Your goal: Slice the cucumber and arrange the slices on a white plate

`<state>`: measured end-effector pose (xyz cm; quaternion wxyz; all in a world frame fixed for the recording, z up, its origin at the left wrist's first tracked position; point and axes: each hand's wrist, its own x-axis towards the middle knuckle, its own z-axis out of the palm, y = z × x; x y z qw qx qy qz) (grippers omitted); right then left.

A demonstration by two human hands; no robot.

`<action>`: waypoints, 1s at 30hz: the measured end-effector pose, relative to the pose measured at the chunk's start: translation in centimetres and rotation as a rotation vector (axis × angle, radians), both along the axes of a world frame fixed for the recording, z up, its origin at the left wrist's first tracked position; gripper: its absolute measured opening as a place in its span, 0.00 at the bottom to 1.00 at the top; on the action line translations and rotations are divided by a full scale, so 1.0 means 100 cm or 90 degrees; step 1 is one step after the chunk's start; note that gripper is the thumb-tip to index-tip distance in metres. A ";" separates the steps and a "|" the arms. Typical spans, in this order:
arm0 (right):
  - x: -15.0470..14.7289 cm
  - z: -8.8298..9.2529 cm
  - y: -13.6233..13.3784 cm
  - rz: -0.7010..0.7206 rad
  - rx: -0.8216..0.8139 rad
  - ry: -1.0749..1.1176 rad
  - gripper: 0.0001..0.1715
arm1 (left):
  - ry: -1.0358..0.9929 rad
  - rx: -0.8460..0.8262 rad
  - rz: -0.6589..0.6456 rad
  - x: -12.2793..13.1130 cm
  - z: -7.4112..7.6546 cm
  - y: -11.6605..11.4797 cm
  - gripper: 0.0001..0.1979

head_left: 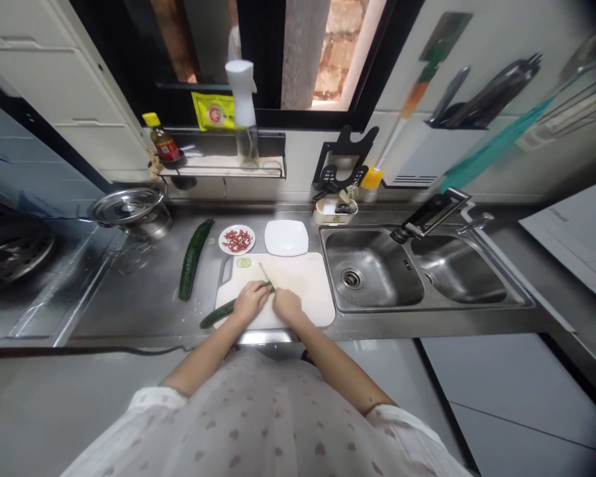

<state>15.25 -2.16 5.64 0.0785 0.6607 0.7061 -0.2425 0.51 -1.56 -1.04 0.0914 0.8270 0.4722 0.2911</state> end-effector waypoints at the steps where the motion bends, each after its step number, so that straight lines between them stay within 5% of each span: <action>1: -0.002 0.001 0.003 -0.001 -0.003 0.003 0.19 | 0.000 0.001 0.001 0.000 0.000 0.000 0.12; 22: 0.022 0.007 -0.041 -0.012 -0.052 -0.050 0.18 | -0.011 0.018 0.002 0.001 -0.004 0.001 0.12; 30: 0.018 0.003 -0.032 -0.004 -0.032 -0.037 0.19 | -0.012 0.000 0.000 0.000 -0.003 0.000 0.12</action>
